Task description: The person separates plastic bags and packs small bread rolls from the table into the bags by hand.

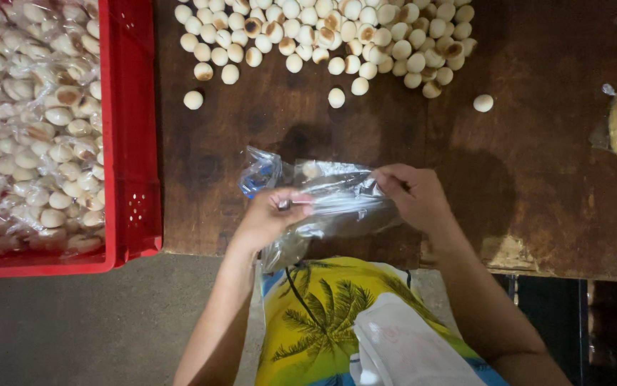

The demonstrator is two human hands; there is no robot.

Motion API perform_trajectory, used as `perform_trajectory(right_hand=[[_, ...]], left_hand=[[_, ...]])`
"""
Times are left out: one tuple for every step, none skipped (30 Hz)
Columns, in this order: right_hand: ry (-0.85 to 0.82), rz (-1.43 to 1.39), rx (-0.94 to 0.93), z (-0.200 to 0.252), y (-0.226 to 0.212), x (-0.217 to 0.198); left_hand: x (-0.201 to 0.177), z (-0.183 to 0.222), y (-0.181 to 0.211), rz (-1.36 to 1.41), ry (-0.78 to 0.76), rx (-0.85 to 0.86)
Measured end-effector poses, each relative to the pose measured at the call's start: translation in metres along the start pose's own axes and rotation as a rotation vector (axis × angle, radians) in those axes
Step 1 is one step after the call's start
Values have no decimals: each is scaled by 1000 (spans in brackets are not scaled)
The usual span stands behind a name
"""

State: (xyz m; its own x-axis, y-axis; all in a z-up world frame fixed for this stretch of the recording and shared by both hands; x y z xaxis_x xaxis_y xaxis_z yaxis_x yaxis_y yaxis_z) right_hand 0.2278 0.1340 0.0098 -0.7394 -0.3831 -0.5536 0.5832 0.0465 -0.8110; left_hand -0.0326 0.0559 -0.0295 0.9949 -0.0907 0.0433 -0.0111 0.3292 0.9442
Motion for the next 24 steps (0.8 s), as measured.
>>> perform_trajectory(right_hand=[[0,0,-1,-5,-5,-4],[14,95,-31,-7,-11,-8],[27,191,-60,-8,-17,-11],[30,192,-59,-7,-21,-13],[72,301,-69,-7,-24,-16],[114,409,-81,-7,-26,-15],[116,410,-81,-5,-25,-5],[-3,184,-27,2,-17,19],[-121,-43,26,10,-7,39],[-118,-43,30,13,-1,52],[-242,-265,31,12,2,77],[-368,-486,29,12,3,92],[-366,-484,31,9,8,91],[-309,-982,250,4,19,90],[-225,-1473,477,4,28,94],[-230,-1474,478,3,28,95],[-324,-1334,451,4,26,99],[-412,-1195,424,7,27,105],[-414,-1198,426,8,31,111],[-296,-714,165,1,33,105],[-169,-225,-83,-3,28,100],[-171,-226,-84,-13,35,103],[42,-80,-149,-27,39,87],[253,69,-210,-34,40,72]], left_hand=[[2,1,1,-31,-20,22],[4,4,0,-31,-23,20],[3,7,-7,-192,50,-75],[2,7,-11,-352,123,-169],[7,6,-10,-351,120,-167],[9,7,-10,-222,178,-171],[10,7,-10,-92,236,-175],[16,8,-11,-93,233,-178],[27,7,-1,-150,180,-40],[38,4,9,-204,125,101],[46,3,10,-204,120,101],[50,5,19,-298,189,224],[51,7,27,-391,258,349],[45,3,26,-389,258,345],[29,-2,25,-361,347,336],[16,-6,24,-336,439,330],[13,-8,23,-338,443,328],[8,-5,28,-354,504,423],[5,0,34,-370,563,518],[12,1,31,-370,561,518],[32,2,25,-420,474,474],[46,2,19,-471,390,430],[49,6,16,-472,393,429],[61,8,14,-655,314,458]])
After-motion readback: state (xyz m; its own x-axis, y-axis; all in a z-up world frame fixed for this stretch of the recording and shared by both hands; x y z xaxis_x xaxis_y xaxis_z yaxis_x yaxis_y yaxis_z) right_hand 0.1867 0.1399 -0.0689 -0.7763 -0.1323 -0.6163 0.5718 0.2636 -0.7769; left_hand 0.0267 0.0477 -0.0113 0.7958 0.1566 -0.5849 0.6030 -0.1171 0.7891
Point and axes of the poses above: each hand's wrist, its own z-axis away from the middle knuckle, its own x-axis out of the palm, y = z × x, the point moved 7 cm from there along -z, towards the middle knuckle, and after that the axes turned 6 degrees about z, right-handed, at the moved point
